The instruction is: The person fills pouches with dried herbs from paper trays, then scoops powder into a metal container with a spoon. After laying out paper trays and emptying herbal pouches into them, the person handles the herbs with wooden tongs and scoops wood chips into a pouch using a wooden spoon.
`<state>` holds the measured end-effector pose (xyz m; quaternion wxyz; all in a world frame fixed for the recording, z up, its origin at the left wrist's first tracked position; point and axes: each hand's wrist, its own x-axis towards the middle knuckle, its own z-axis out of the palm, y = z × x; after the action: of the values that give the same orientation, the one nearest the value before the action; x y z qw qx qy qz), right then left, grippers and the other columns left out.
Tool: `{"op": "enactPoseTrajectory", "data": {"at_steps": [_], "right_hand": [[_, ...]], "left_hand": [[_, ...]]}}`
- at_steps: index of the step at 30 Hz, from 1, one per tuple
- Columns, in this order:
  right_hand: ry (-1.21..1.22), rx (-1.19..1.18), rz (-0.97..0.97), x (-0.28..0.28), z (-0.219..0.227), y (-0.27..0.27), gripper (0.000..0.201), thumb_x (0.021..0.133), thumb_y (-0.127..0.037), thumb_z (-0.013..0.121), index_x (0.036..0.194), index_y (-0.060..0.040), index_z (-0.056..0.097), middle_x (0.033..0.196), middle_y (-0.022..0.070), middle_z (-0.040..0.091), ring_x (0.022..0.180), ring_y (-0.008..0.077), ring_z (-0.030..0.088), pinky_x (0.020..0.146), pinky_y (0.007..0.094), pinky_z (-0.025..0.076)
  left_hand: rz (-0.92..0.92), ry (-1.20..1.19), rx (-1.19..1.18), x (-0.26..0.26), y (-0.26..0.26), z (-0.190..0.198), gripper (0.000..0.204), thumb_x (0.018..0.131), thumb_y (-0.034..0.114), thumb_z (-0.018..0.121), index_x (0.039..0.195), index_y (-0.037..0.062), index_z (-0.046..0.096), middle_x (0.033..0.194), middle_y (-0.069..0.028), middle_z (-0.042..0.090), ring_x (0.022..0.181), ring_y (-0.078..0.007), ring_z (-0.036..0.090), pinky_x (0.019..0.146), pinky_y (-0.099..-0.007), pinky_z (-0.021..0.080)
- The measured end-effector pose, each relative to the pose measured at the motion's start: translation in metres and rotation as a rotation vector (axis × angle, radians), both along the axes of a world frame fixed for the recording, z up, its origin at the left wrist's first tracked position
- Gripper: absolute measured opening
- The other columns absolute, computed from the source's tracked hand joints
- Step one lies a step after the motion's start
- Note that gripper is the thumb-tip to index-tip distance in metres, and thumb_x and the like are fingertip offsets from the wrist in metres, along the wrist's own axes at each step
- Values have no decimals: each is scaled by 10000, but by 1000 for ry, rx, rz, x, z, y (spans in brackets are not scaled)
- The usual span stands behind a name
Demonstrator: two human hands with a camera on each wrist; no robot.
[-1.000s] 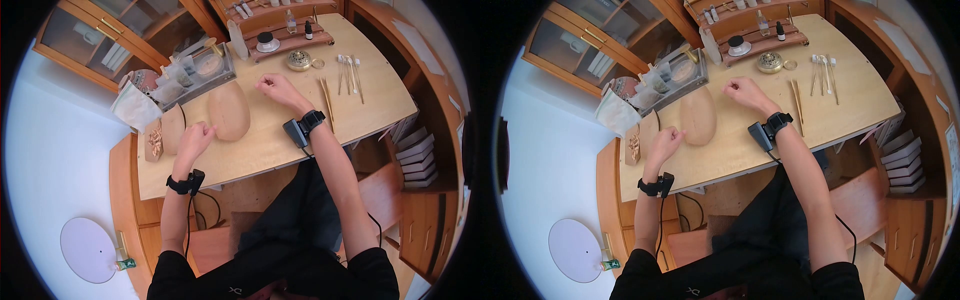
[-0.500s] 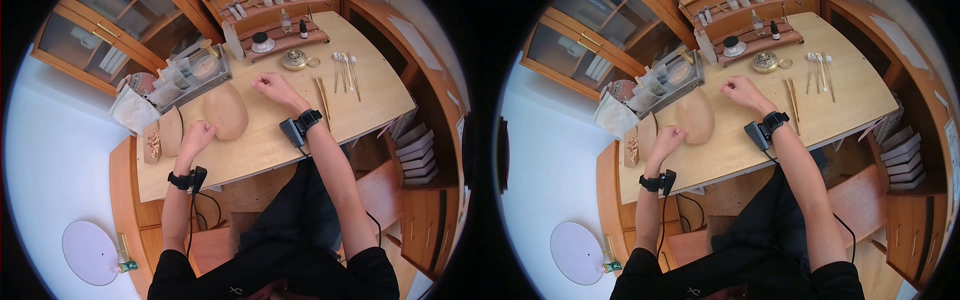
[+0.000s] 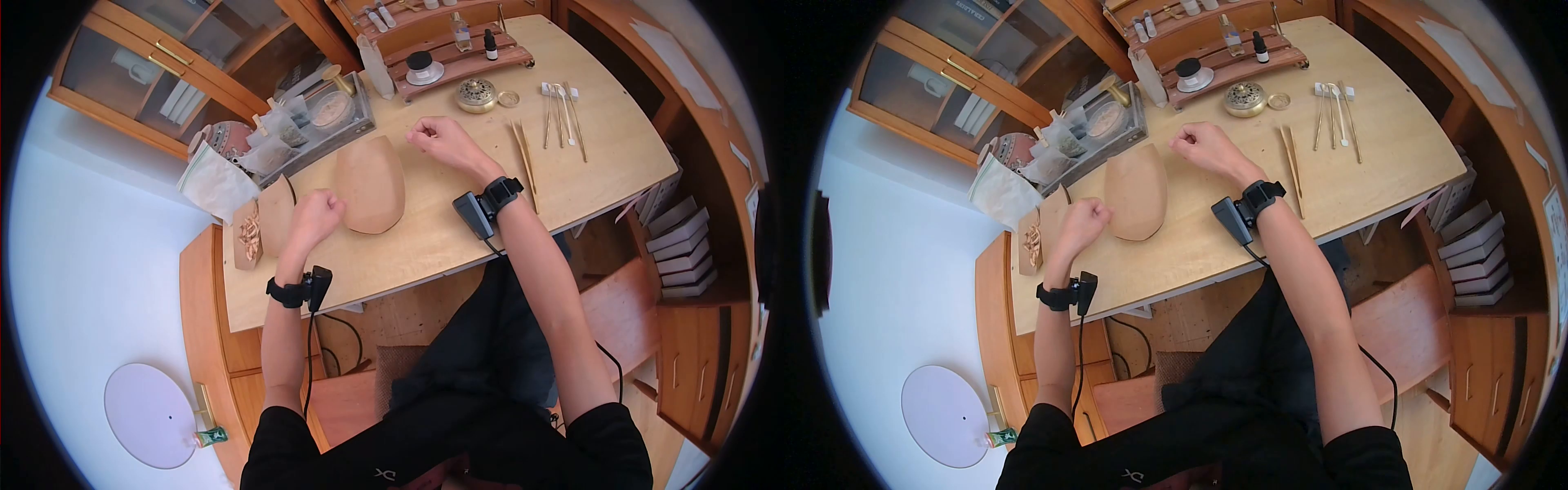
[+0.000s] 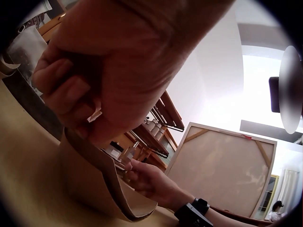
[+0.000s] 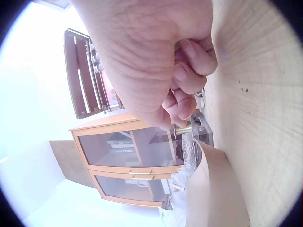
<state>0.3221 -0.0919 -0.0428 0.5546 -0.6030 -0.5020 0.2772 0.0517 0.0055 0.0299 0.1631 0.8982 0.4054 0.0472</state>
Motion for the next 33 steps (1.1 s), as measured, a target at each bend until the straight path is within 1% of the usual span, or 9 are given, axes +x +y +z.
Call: {"op": "enactPoseTrajectory", "data": {"at_steps": [3,6,8,11,14,21,27,29,33], "right_hand": [[7,-10,6,0,0,0,264,933,-249,609,858,3,631,719,-1,564,681,80,495,646,254,430],[6,-5,11,0,1,-1,269,931,-256,612,862,4,635,724,1,565,684,81,496,649,255,430],[4,3,8,0,0,-1,275,929,-262,614,864,4,637,725,1,565,685,82,496,649,256,430],[1,4,14,-1,1,-2,303,930,-291,613,870,5,639,722,1,563,685,83,497,652,254,430],[18,-13,15,-2,8,-6,331,932,-315,611,842,3,636,712,-2,555,675,80,480,635,253,414],[48,-5,32,-2,5,-3,322,909,-271,596,749,8,594,674,1,513,654,82,441,603,272,389],[171,114,-102,3,1,1,233,856,-170,569,731,27,572,654,3,504,659,84,448,609,287,404],[202,147,-112,6,1,2,228,855,-164,572,731,27,572,657,-6,506,660,80,447,608,285,403],[216,160,-135,14,-3,5,213,854,-158,574,731,16,578,654,-19,509,658,73,443,601,277,396]], "left_hand": [[-30,-3,-31,-2,9,2,250,830,201,616,730,-28,603,679,-208,613,643,-325,635,620,-395,484],[-64,-80,-52,-3,13,5,252,838,185,613,721,-36,587,619,-152,585,587,-227,603,589,-362,468],[-10,-225,-173,-2,12,12,261,858,171,613,693,-28,575,575,-44,534,546,-107,499,527,-305,409],[13,-330,-239,3,1,30,275,892,155,603,661,14,554,577,49,466,554,-29,399,485,-250,324],[10,-453,-315,7,-1,35,299,937,176,591,662,90,512,596,79,449,527,-8,359,476,-202,272],[-40,-619,-400,33,-6,23,315,958,198,592,680,75,508,604,77,459,547,4,361,485,-196,271],[-135,-507,-426,31,-25,17,234,965,246,611,813,75,565,635,78,475,551,-5,376,491,-182,283],[-263,-313,-344,19,-28,11,199,929,232,659,878,48,602,649,69,489,582,-21,403,514,-198,322],[-269,-83,-237,9,-56,10,220,870,221,718,928,34,619,637,42,489,589,-54,435,526,-236,362]]}}
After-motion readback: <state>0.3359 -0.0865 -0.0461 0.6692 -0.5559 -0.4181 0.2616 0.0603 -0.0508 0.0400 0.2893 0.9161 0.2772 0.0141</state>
